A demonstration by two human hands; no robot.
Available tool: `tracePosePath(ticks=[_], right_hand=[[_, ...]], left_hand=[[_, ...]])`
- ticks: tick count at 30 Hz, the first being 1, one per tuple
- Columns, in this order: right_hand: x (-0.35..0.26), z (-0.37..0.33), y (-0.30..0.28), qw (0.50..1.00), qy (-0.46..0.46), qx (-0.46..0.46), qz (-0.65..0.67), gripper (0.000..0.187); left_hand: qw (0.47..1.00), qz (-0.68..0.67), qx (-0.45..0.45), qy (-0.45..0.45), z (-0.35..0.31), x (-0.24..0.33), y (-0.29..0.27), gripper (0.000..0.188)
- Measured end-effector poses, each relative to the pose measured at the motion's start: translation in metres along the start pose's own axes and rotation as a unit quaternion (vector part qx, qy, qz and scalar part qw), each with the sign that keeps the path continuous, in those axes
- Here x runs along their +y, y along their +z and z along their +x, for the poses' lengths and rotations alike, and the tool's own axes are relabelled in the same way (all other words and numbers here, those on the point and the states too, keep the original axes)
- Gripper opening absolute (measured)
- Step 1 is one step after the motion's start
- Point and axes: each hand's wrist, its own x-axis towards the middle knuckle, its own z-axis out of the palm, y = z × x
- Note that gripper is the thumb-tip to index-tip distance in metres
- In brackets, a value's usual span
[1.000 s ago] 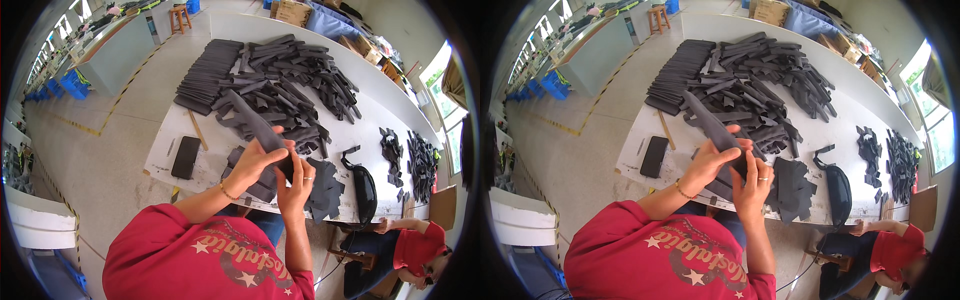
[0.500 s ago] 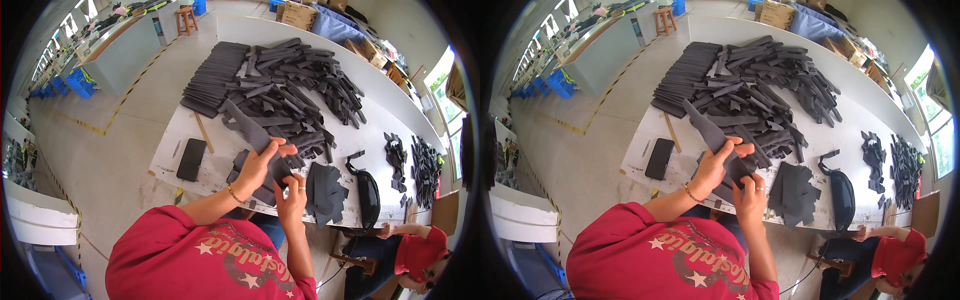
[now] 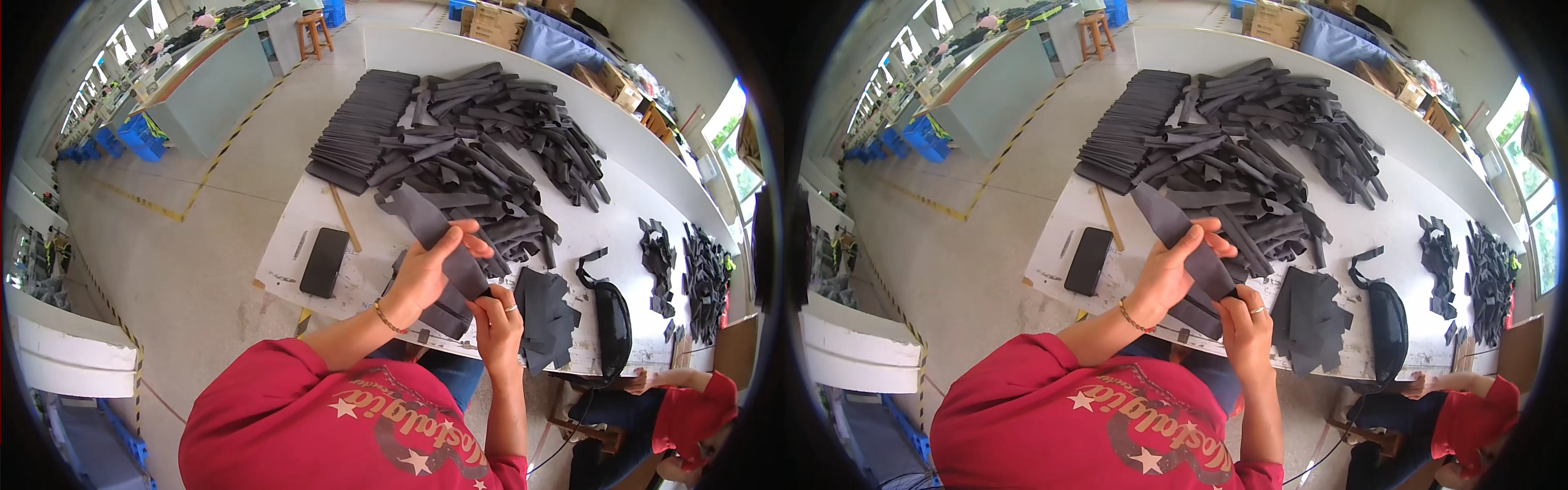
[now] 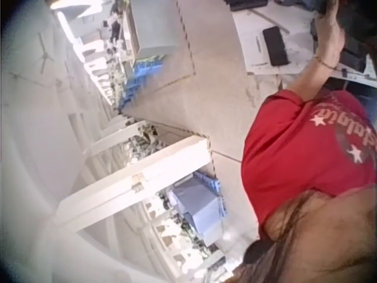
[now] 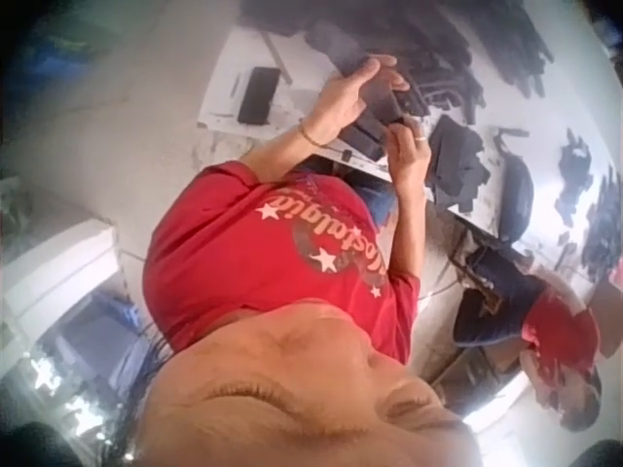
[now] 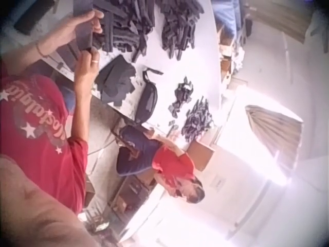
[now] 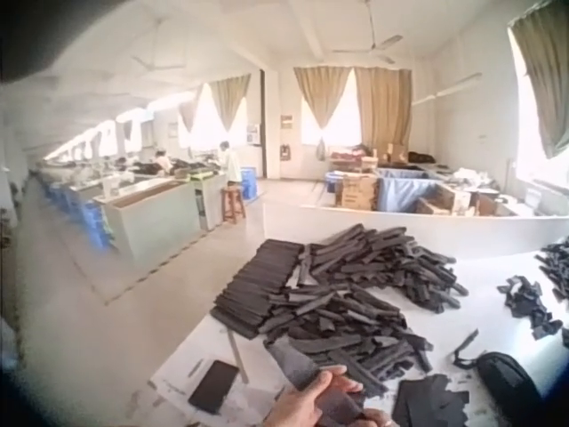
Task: The recorder is inspecting and sorting thin grey and black foam or plastic strips at a workbench in a manufacturing environment.
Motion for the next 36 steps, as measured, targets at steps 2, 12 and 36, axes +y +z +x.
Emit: tracePosePath(ticks=[2,12,36], right_hand=[[0.001,0.003,0.001,1.0,-0.021,0.01,0.002,0.017],[0.004,-0.015,0.003,1.0,0.017,-0.001,0.022,0.018],[0.008,0.0,0.009,0.999,-0.005,-0.001,0.041,0.016]], left_hand=[[1.0,-0.008,0.0,0.0,-0.002,-0.001,0.011,0.034],[0.992,0.003,0.127,0.02,0.009,0.017,0.014,0.023],[0.995,-0.062,0.077,-0.028,-0.023,-0.03,0.015,0.036]])
